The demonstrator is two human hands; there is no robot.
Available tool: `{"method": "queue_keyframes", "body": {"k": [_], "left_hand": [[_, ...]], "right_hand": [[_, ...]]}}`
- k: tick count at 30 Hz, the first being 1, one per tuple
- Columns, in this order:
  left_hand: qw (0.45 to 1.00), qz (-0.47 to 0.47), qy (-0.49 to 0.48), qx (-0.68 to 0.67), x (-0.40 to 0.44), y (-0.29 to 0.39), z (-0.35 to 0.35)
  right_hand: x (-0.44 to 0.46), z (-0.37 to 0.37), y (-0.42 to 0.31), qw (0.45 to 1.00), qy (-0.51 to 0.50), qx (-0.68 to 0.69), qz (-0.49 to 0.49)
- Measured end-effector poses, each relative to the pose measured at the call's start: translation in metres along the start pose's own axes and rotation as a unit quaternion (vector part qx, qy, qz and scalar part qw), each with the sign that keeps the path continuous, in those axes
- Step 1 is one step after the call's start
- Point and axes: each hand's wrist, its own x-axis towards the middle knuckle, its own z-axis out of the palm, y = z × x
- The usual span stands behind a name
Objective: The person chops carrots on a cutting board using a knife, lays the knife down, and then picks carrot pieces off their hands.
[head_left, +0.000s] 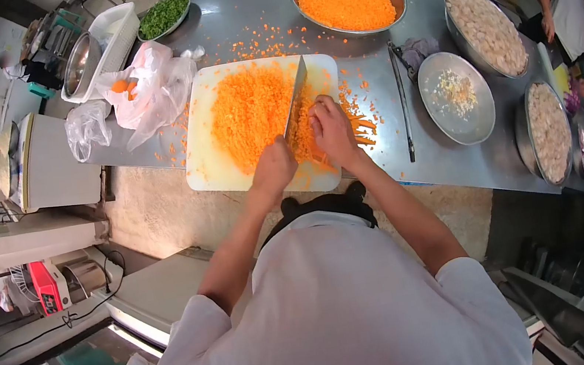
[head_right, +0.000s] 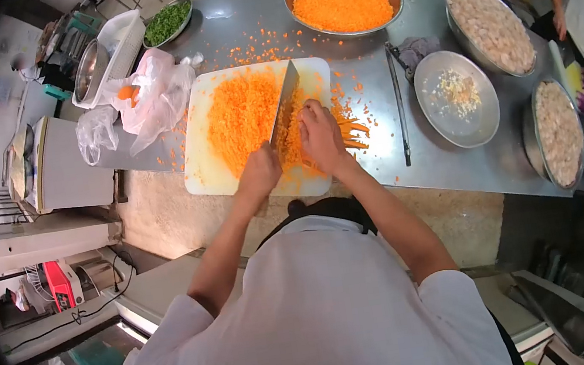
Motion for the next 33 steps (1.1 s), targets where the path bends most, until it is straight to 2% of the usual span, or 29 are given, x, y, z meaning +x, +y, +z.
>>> {"method": "queue_keyframes", "body": {"k": [2, 5, 8, 9, 11, 14, 17, 18, 20, 21, 23, 26, 30, 33], "left_hand": [[0.998, -0.005, -0.047, -0.05, 0.001, 0.026, -0.034], [0.999, -0.035, -0.01, 0.023, -0.016, 0.025, -0.037], [1.0, -0.006, 0.007, 0.009, -0.005, -0.017, 0.004], [1.0, -0.009, 0.009, 0.007, -0.001, -0.013, -0.004], [0.998, -0.01, -0.054, -0.032, 0.005, 0.009, -0.034], [0.997, -0.05, -0.05, 0.011, -0.013, 0.027, -0.045], [0.996, -0.01, -0.074, 0.042, -0.005, -0.003, 0.001], [0.996, -0.012, -0.075, 0.042, -0.004, 0.002, -0.005], [0.996, 0.056, -0.063, 0.02, 0.003, 0.02, -0.028], [0.996, 0.057, -0.065, 0.021, -0.001, 0.026, -0.035], [0.996, 0.0, -0.085, 0.021, -0.013, 0.033, -0.045], [0.992, 0.048, -0.102, 0.052, 0.0, -0.009, 0.011], [0.992, 0.031, -0.097, 0.071, 0.005, 0.037, -0.033], [0.992, 0.024, -0.12, 0.029, -0.011, 0.024, -0.028]], "right_hand": [[0.004, -0.008, 0.007, 0.998, 0.025, -0.039, -0.038], [0.001, 0.002, 0.036, 0.997, -0.001, -0.057, -0.047], [-0.014, 0.001, 0.027, 0.996, -0.013, -0.078, -0.042], [-0.017, 0.0, 0.024, 0.996, -0.016, -0.078, -0.044], [-0.022, -0.004, 0.019, 0.998, -0.031, -0.051, -0.028], [-0.021, -0.007, 0.016, 1.0, 0.025, 0.001, -0.009], [-0.021, 0.002, 0.017, 0.999, 0.029, -0.033, 0.003], [-0.021, 0.006, 0.014, 0.999, 0.026, -0.033, 0.004], [-0.017, 0.008, 0.011, 0.993, 0.03, -0.11, -0.008], [-0.018, 0.009, 0.012, 0.993, 0.031, -0.11, -0.006], [-0.016, 0.012, 0.012, 0.992, 0.044, -0.122, -0.014], [-0.015, 0.008, 0.006, 0.992, 0.042, -0.116, -0.019], [-0.015, 0.007, 0.009, 0.993, 0.03, -0.116, -0.023], [-0.015, 0.012, 0.011, 0.993, 0.045, -0.11, -0.005]]}}
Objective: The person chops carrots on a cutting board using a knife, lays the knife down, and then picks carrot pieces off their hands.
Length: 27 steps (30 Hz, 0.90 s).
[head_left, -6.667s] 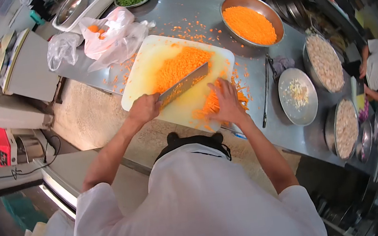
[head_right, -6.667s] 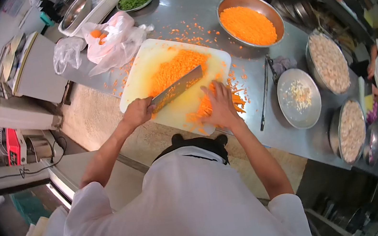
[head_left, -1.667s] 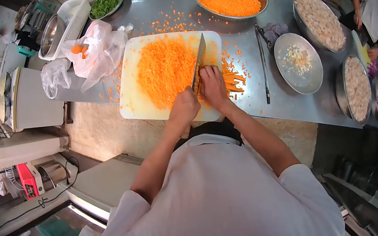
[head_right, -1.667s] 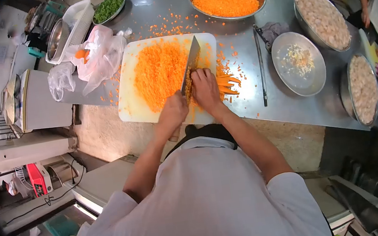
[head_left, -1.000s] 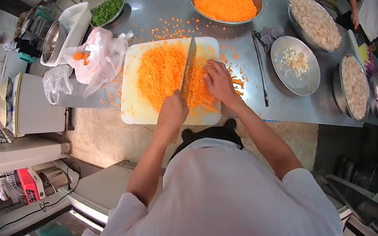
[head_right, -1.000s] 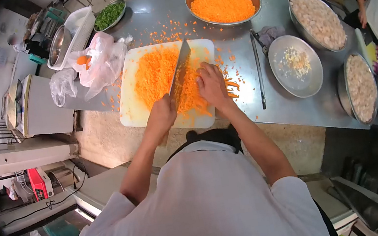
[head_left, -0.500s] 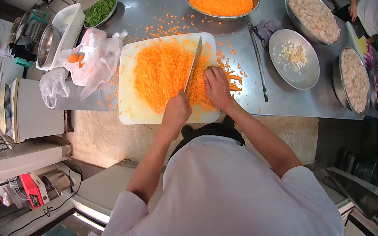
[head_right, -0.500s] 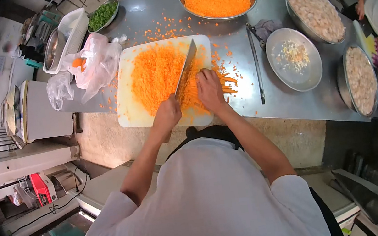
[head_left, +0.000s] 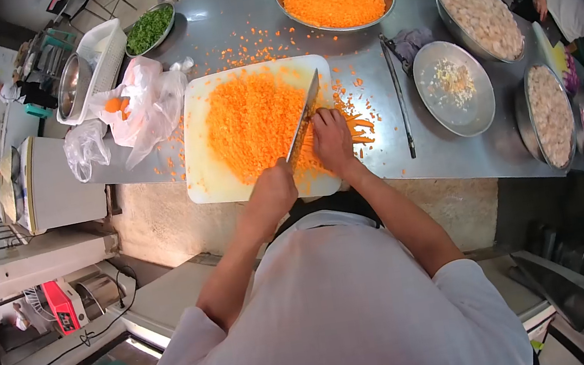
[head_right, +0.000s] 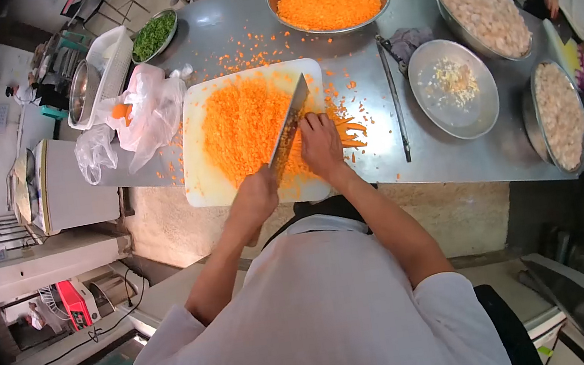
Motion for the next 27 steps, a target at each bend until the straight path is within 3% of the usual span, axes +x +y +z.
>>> {"method": "queue_keyframes", "body": {"k": [4, 7, 11, 15, 20, 23, 27], "left_hand": [[0.998, 0.046, 0.038, -0.03, 0.028, -0.007, 0.02], [1.0, -0.006, 0.018, 0.003, 0.001, 0.017, -0.009], [0.999, 0.016, 0.032, -0.002, 0.017, -0.012, 0.038], [1.0, -0.009, 0.02, 0.004, 0.007, 0.018, -0.007], [0.999, 0.01, 0.052, 0.006, 0.019, -0.011, 0.042], [1.0, 0.0, 0.021, -0.016, 0.014, 0.012, 0.001], [0.998, -0.005, 0.033, -0.047, 0.004, 0.0, 0.031]], "right_hand": [[-0.002, -0.004, -0.001, 1.0, -0.005, 0.0, -0.008], [0.0, -0.002, -0.001, 1.0, 0.002, 0.004, -0.01], [-0.002, -0.003, -0.002, 1.0, 0.01, 0.004, -0.006], [0.001, -0.003, -0.001, 1.0, 0.006, 0.015, -0.013], [-0.003, -0.003, -0.001, 1.0, 0.003, 0.002, 0.001], [-0.003, 0.0, 0.0, 1.0, 0.017, 0.017, -0.009], [-0.002, 0.0, 0.001, 1.0, 0.007, 0.021, 0.002]]}}
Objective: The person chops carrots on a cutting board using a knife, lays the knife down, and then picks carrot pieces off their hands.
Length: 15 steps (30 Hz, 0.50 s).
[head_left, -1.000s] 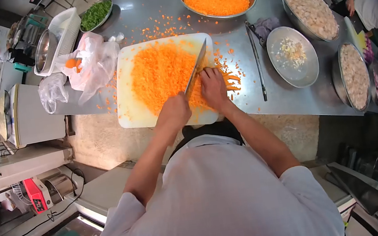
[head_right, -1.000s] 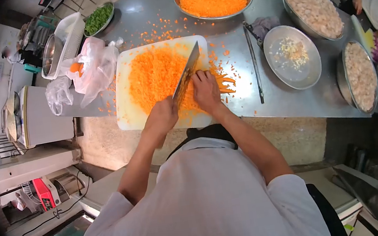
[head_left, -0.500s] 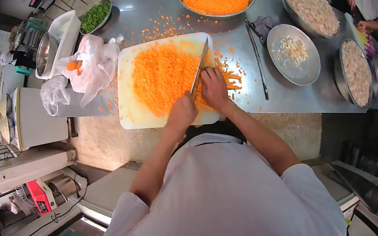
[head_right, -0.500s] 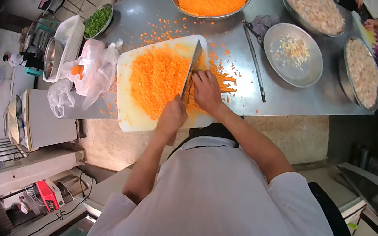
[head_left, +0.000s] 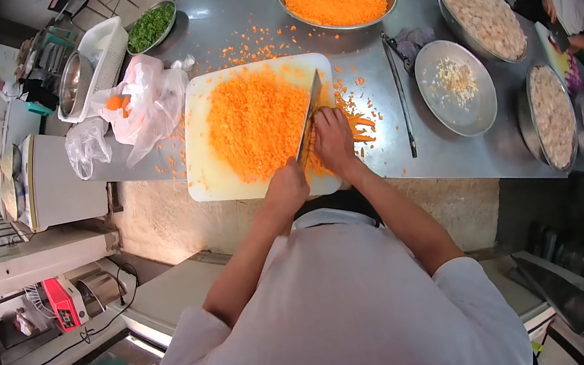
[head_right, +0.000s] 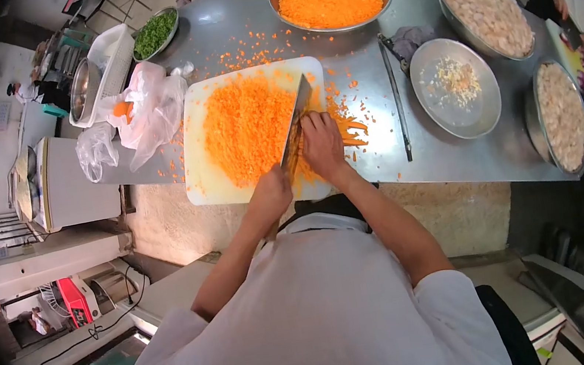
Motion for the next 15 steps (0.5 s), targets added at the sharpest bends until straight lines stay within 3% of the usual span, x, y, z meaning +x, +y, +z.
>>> {"method": "queue_keyframes", "body": {"k": [4, 5, 9, 15], "left_hand": [[0.999, -0.032, -0.02, -0.026, 0.016, 0.018, -0.022], [0.995, -0.089, -0.049, 0.004, 0.008, 0.03, -0.033], [1.0, -0.001, 0.009, 0.007, 0.005, -0.022, 0.024], [0.998, -0.051, -0.017, -0.024, -0.004, 0.013, -0.014]], "right_hand": [[-0.006, -0.001, 0.0, 1.0, 0.004, 0.0, -0.008], [0.0, 0.0, 0.0, 1.0, 0.019, 0.007, -0.013], [-0.003, 0.0, 0.0, 1.0, 0.02, 0.01, -0.007], [-0.001, 0.002, 0.002, 1.0, 0.014, -0.011, -0.014]]}}
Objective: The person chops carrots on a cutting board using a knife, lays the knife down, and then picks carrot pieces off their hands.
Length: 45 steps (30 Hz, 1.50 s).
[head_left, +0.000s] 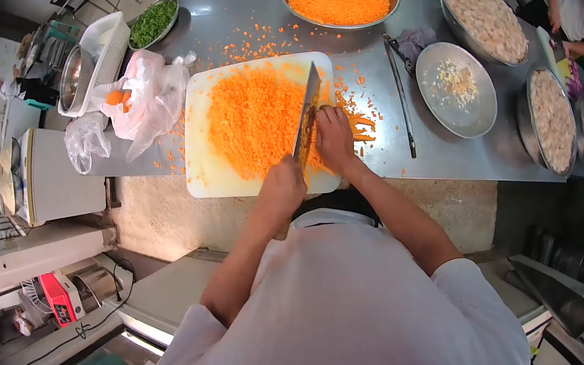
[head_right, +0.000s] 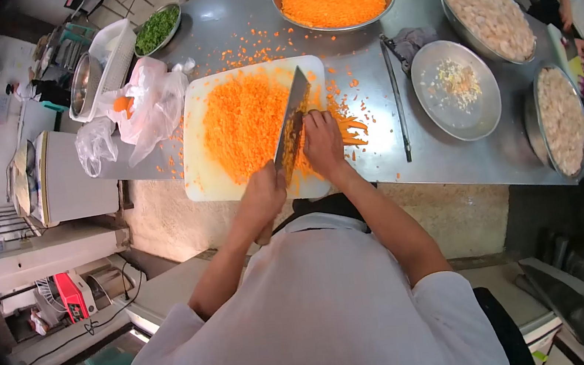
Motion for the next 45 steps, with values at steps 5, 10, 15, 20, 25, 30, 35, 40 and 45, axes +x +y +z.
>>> {"method": "queue_keyframes", "body": {"k": [5, 10, 15, 20, 25, 30, 35, 40, 45], "left_hand": [[0.998, -0.009, 0.049, 0.036, 0.033, -0.017, 0.027], [0.999, 0.014, 0.031, -0.027, 0.041, -0.038, -0.016], [0.998, -0.011, 0.056, 0.036, 0.001, -0.03, -0.01], [0.999, -0.041, 0.001, 0.014, -0.024, -0.075, 0.004], [0.992, 0.062, 0.065, 0.09, 0.005, -0.096, -0.05], [0.985, 0.024, 0.092, 0.144, 0.006, -0.074, -0.069], [0.979, 0.063, 0.084, 0.177, 0.027, -0.101, -0.083], [0.975, 0.034, 0.16, 0.151, 0.02, -0.116, -0.072], [0.975, 0.075, 0.145, 0.15, 0.024, -0.112, -0.093]], "right_hand": [[0.0, -0.005, -0.003, 1.0, 0.009, 0.009, -0.005], [0.006, -0.011, 0.0, 0.998, -0.05, 0.028, 0.007], [0.005, -0.022, 0.016, 0.99, -0.1, 0.103, -0.004], [-0.005, -0.036, 0.006, 0.982, -0.184, 0.029, -0.043], [-0.015, -0.047, -0.022, 0.966, -0.254, -0.025, -0.043], [-0.036, -0.033, -0.022, 0.971, -0.23, -0.049, -0.05], [-0.035, -0.02, -0.024, 0.972, -0.216, -0.065, -0.065], [-0.007, 0.01, -0.022, 0.973, -0.191, -0.116, -0.063], [0.019, -0.011, -0.036, 0.968, -0.23, -0.069, -0.065]]}}
